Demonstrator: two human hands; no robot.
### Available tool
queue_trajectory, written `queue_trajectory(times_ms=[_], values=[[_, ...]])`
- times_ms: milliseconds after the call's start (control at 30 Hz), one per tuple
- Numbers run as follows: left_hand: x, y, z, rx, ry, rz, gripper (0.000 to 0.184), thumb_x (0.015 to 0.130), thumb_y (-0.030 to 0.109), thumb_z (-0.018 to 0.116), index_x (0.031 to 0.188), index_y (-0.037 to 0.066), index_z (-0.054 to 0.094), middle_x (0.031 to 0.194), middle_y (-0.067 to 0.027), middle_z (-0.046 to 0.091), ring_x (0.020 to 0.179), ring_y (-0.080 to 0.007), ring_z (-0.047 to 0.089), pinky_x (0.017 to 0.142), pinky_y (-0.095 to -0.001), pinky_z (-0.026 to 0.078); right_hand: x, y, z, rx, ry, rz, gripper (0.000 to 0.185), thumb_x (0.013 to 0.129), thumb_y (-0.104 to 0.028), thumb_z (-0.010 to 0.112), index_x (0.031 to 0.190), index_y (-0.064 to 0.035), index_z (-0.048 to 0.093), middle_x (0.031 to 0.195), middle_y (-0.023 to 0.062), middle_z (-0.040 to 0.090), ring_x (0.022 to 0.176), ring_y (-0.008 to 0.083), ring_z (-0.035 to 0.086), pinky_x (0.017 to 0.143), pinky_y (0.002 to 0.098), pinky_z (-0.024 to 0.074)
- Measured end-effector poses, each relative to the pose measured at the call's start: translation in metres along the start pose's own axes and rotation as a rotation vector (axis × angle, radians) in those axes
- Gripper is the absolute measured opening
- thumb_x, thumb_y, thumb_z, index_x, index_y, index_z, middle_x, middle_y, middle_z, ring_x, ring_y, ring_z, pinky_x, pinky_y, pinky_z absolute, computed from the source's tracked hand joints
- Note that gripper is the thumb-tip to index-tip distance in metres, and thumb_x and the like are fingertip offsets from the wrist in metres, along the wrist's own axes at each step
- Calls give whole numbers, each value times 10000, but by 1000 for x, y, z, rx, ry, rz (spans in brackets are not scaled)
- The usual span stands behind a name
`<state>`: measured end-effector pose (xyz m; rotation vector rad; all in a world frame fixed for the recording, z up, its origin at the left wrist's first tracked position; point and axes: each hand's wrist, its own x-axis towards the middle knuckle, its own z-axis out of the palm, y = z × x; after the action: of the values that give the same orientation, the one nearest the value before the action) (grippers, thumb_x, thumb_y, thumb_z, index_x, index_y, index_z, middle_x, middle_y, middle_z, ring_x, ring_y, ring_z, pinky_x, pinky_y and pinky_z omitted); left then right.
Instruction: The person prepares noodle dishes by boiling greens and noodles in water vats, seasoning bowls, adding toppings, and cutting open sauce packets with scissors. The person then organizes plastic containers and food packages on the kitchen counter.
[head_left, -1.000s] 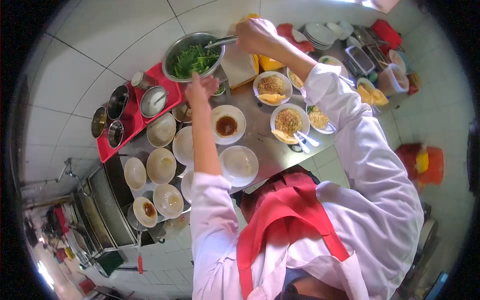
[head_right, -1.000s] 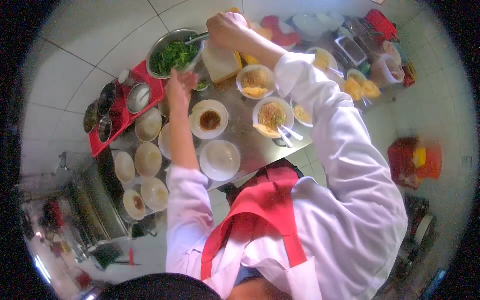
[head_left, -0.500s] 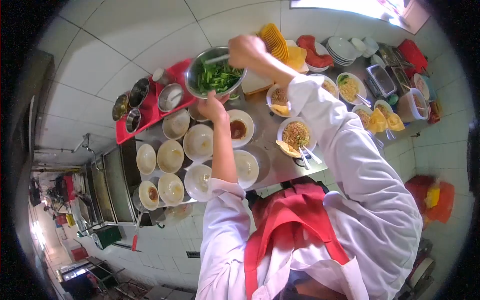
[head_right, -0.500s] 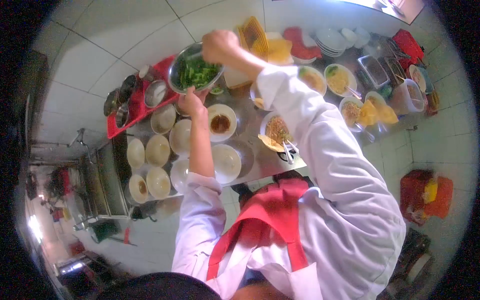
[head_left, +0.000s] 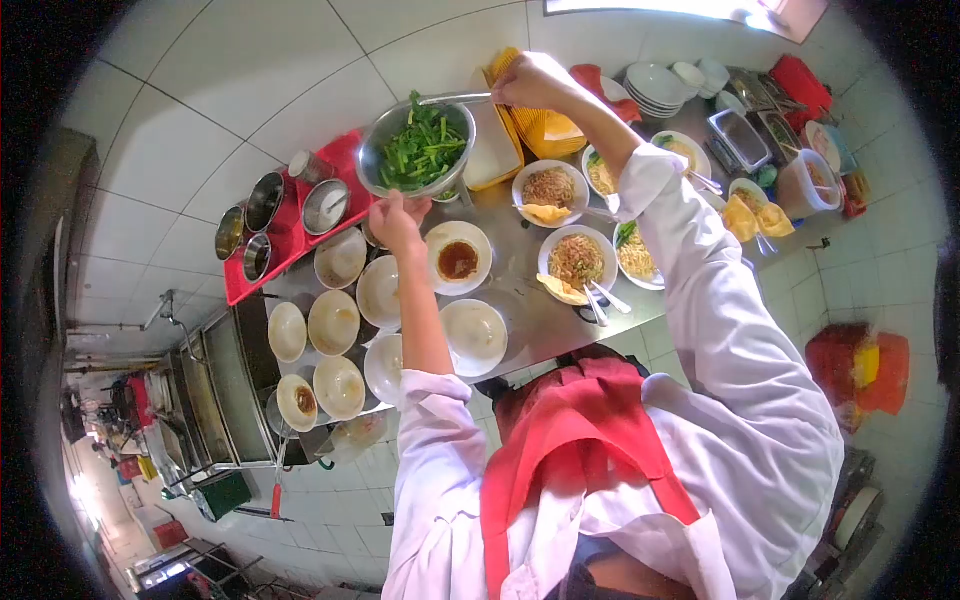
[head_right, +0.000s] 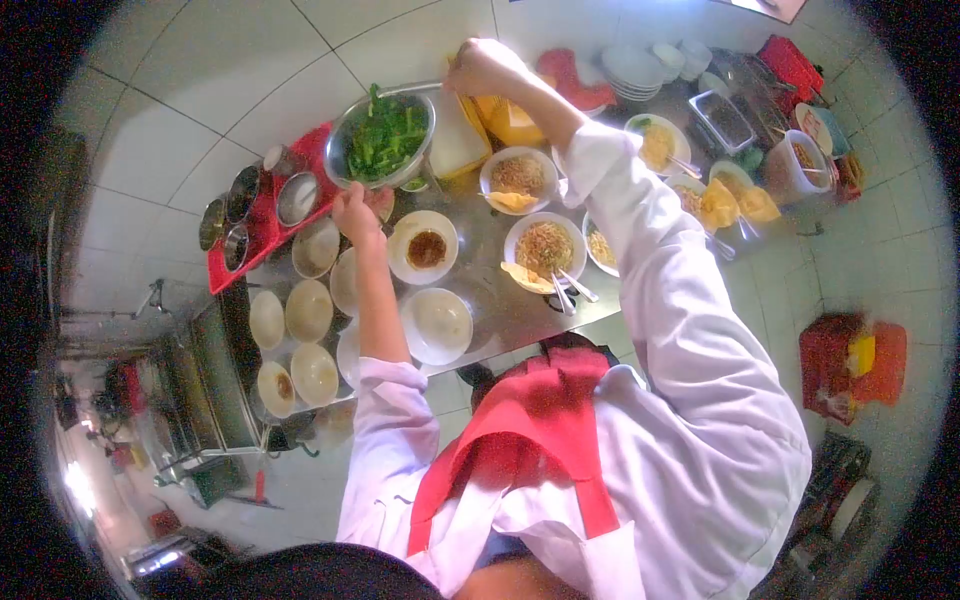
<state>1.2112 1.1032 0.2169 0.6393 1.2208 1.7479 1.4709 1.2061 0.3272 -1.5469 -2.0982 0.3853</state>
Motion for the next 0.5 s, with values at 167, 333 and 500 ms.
queue_trajectory(times_ms=[167,333,500], values=[[-8,-6,5,-3,-93,-77,152,886,68,545,788,3,449,677,-100,543,572,-244,635,517,-340,572,-7,-43,12,-204,-74,187,246,697,-253,640,814,-47,705,768,163,671,753,293,671,673,378,538],[-8,-15,5,-31,-218,-95,149,902,99,544,802,9,479,668,-87,548,568,-242,639,540,-345,572,6,-66,51,-367,-41,94,216,663,-189,624,804,-48,708,778,161,679,755,290,678,647,376,542],[-5,-8,-4,5,-249,-181,159,899,108,557,798,10,485,674,-92,560,580,-246,646,531,-338,563,8,-57,36,-309,-93,181,218,664,-191,621,790,-33,703,769,168,676,734,297,678,632,386,544]])
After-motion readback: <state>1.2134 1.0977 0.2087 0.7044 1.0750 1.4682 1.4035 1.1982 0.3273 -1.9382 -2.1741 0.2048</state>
